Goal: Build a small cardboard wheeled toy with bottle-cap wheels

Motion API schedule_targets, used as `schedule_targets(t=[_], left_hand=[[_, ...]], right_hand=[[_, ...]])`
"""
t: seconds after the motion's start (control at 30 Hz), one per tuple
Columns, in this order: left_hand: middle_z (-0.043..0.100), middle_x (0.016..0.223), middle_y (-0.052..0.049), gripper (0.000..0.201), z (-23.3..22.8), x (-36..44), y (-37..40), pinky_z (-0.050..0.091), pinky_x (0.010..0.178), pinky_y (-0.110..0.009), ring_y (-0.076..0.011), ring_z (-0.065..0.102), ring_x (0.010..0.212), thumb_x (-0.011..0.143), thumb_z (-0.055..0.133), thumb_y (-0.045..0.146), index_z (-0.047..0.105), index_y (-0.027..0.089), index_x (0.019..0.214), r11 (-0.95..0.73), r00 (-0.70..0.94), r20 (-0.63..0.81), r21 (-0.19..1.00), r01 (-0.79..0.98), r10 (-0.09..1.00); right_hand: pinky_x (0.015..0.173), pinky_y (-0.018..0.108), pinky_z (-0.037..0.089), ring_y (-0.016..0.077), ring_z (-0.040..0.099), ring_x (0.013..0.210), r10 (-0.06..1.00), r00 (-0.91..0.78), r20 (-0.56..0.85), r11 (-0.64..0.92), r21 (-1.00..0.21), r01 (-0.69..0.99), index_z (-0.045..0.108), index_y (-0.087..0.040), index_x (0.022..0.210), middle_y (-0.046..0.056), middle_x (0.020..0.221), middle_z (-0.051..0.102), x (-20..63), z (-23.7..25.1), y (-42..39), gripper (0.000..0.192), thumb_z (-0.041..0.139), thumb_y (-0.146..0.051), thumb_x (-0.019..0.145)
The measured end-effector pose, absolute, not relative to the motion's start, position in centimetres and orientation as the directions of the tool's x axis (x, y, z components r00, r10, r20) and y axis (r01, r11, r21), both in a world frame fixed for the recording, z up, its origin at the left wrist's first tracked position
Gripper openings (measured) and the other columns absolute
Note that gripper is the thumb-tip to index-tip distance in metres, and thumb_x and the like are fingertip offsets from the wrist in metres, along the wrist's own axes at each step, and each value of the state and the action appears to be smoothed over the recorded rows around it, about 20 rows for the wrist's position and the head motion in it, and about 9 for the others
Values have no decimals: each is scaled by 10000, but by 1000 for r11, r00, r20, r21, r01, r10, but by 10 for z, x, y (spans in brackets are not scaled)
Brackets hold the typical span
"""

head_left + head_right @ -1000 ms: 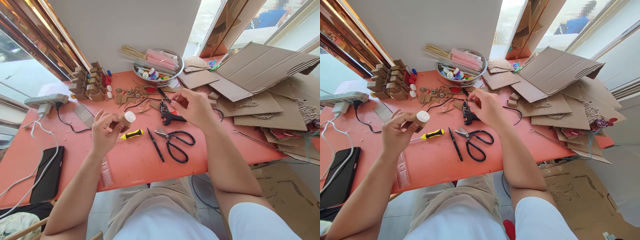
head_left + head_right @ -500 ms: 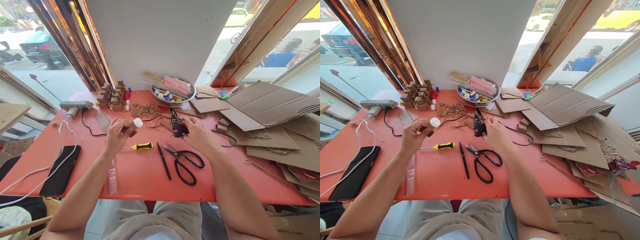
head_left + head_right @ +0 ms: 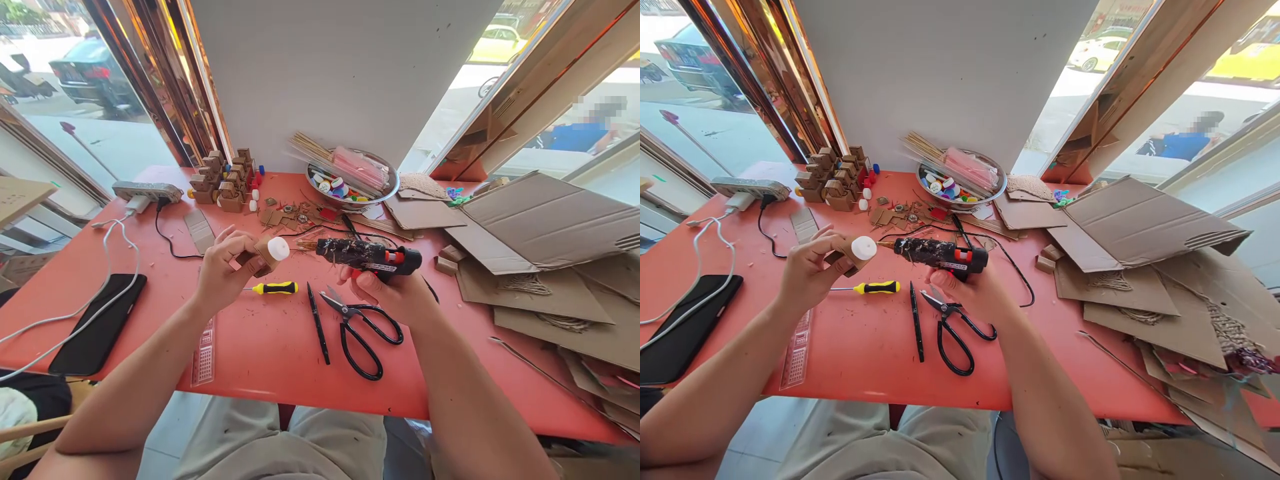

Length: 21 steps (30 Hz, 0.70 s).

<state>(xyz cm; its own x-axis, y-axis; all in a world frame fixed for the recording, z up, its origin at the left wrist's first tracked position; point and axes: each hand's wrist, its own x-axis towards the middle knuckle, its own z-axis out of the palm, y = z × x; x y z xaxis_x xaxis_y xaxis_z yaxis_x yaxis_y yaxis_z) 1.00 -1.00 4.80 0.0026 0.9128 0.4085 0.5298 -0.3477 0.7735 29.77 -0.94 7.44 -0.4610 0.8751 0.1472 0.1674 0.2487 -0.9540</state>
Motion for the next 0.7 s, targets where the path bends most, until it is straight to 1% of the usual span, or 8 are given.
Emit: schedule_targets(t=[0.1,0.23,0.3,0.37,0.47,0.57,0.7], left_hand=[[707,728,17,201,54,10,-10,456,1155,-601,-218,663,735,775,733,378,620,261,657,-384,44,413,796,468,909],[666,666,25,211,53,11,-10,458,1153,-587,-210,646,715,807,733,364,624,258,660,-406,74,423,786,466,903],[675,675,17,206,51,10,-10,510,1090,-548,-206,633,701,814,751,367,641,255,679,-405,66,427,782,473,902],[699,716,-3,207,49,10,-10,565,970,-496,-212,630,714,819,765,381,661,251,696,-395,54,420,792,465,906],[705,745,-20,220,50,10,-10,581,832,-445,-218,629,736,824,767,387,668,248,687,-393,60,411,807,441,910],[696,744,-19,226,51,12,-10,570,768,-419,-214,626,732,821,773,387,665,246,682,-390,65,402,817,425,913],[697,745,-18,228,51,14,-9,555,734,-401,-213,621,727,801,779,394,652,245,686,-387,49,402,829,404,914]], right_hand=[[458,282,348,108,441,477,875,-462,146,243,-957,156,664,-202,799,-29,582,533,295,75,-11,521,716,-715,871],[470,277,371,117,456,500,883,-446,146,238,-958,158,621,-219,784,-31,591,530,289,77,-14,489,735,-689,857],[477,280,380,122,466,512,886,-436,157,254,-952,172,614,-223,770,-26,593,536,287,78,-15,475,733,-674,856],[481,283,383,121,469,517,886,-432,170,270,-945,183,610,-223,758,-16,607,555,285,79,-15,477,724,-676,855],[475,282,368,111,441,509,891,-420,171,276,-940,203,594,-224,746,-9,631,569,283,81,-15,506,713,-707,839],[484,280,357,115,425,520,893,-415,174,290,-928,233,584,-228,742,-27,598,522,281,83,-15,513,701,-719,837],[503,283,362,124,439,535,891,-413,190,319,-908,271,586,-228,723,-30,576,505,279,86,-17,530,682,-733,853]])
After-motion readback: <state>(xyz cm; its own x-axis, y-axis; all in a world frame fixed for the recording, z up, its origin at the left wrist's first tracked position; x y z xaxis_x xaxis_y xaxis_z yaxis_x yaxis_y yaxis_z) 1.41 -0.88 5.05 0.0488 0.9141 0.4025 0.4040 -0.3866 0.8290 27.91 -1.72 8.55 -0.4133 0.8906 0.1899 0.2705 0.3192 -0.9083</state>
